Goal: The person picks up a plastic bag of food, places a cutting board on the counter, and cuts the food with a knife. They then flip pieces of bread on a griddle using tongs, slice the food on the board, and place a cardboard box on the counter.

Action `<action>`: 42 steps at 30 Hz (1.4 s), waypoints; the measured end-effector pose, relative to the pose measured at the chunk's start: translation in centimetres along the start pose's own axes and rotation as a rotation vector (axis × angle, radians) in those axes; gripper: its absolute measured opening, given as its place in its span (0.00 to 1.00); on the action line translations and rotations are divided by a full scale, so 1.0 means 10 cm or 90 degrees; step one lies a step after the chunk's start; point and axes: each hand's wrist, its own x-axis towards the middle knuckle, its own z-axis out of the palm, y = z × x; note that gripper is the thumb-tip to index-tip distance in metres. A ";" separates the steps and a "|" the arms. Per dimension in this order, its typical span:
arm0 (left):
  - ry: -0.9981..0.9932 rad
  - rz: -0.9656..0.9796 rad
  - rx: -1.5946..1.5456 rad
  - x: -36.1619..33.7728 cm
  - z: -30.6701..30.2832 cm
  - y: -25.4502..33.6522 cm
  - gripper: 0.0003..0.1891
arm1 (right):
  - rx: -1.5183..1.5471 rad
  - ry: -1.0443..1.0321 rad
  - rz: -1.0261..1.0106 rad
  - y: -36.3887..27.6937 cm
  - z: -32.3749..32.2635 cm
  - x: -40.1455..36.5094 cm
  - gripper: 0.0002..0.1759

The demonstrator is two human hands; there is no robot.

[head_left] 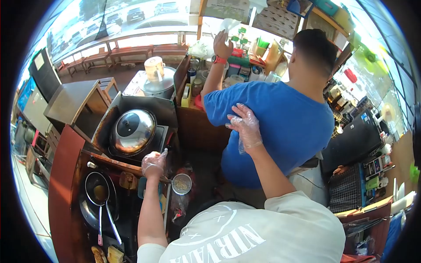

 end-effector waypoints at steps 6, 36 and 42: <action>-0.027 -0.080 -0.066 0.00 0.04 -0.04 0.19 | 0.019 -0.048 0.007 -0.06 -0.11 -0.01 0.46; 0.147 0.119 -0.149 0.01 0.04 0.30 0.11 | 0.413 0.087 0.177 1.35 1.13 1.32 0.21; 0.166 0.016 -0.105 0.03 0.31 -0.05 0.14 | 0.343 0.052 0.253 1.80 1.14 1.28 0.16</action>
